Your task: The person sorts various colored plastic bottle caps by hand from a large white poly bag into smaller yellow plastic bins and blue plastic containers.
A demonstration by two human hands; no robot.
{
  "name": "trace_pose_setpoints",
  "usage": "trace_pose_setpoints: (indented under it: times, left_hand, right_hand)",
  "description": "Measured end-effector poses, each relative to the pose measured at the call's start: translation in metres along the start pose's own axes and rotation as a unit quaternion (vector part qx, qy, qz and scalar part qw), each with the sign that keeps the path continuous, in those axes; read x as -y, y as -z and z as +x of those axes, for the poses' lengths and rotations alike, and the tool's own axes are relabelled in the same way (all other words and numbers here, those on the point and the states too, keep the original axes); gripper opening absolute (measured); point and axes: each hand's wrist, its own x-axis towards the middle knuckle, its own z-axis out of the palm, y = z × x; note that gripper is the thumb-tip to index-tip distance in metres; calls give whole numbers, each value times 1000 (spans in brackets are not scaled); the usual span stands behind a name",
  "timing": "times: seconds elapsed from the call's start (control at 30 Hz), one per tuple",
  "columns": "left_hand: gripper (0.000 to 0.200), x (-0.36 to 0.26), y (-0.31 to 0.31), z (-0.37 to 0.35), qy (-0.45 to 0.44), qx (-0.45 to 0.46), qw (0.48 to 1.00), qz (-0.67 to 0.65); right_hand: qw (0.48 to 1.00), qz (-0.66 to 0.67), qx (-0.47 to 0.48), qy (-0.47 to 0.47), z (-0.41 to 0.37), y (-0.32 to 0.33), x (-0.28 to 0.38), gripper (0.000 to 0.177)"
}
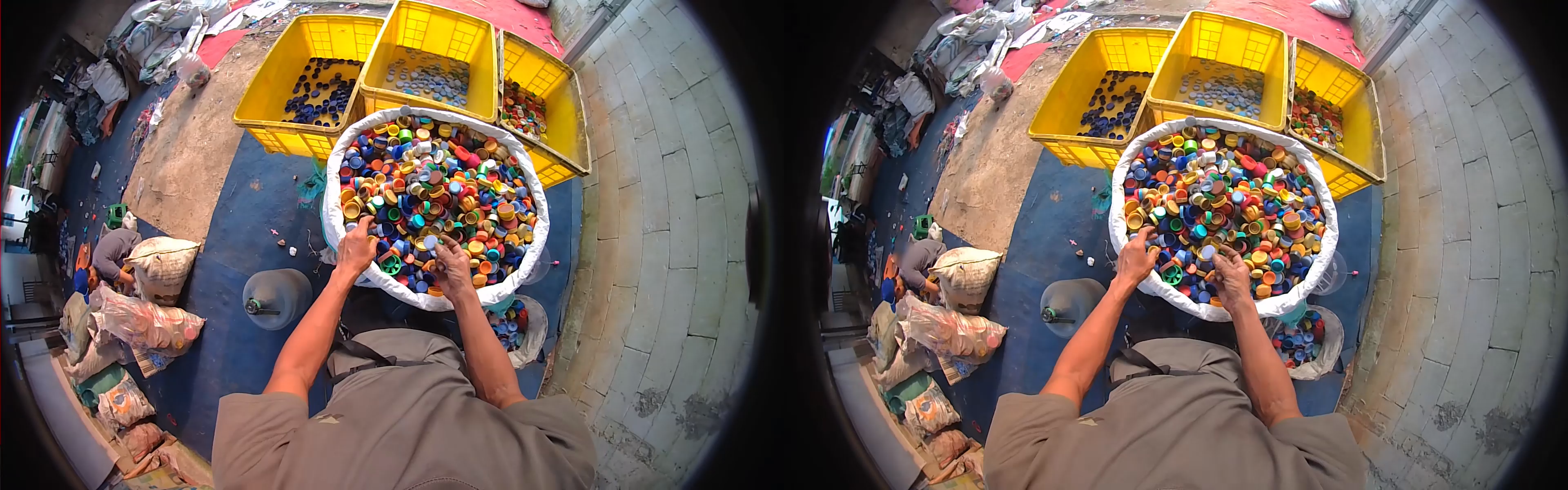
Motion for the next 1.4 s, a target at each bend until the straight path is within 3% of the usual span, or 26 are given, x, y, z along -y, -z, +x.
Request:
trace_pose_setpoints:
  times: [0.13,0.27,0.53,0.7,0.8,0.83,0.87,0.9,0.97,1.07,1.2,1.3,1.4]
  left_hand:
    - [49,7,-8,12,-29,17,999,39]
    - [54,12,-14,18,-5,36,997,69]
    - [50,14,-18,23,-3,45,997,65]
    - [48,19,-22,23,-53,-41,998,-6]
    - [39,11,-21,21,-3,-83,992,-91]
    - [36,7,-15,21,98,-19,963,-249]
    - [34,3,-8,20,194,44,895,-398]
    - [32,-6,3,20,282,106,792,-531]
    - [33,-20,6,15,265,104,674,-682]
    - [32,-37,5,8,272,110,574,-764]
    - [30,-51,-9,-4,294,95,585,-750]
    - [32,-46,-33,-16,298,88,524,-793]
    - [30,-34,-55,-29,345,106,516,-777]
  right_hand:
    - [996,79,29,-36,-24,-2,-4,44]
    - [992,76,93,-38,-35,1,-18,47]
    - [991,64,100,-61,-46,-5,-18,47]
    - [987,103,94,-79,-38,3,-16,44]
    - [981,154,97,-75,-33,1,-11,39]
    - [979,171,85,-71,-33,-2,-8,38]
    - [970,201,120,-63,-28,2,-9,37]
    - [968,209,124,-61,-27,0,-5,38]
    - [963,226,133,-57,-26,-4,3,39]
    - [961,237,132,-62,-24,-1,10,38]
    - [967,224,104,-61,-26,2,12,42]
    - [972,219,66,-57,-27,9,3,42]
    - [961,261,55,-79,-28,18,-6,45]
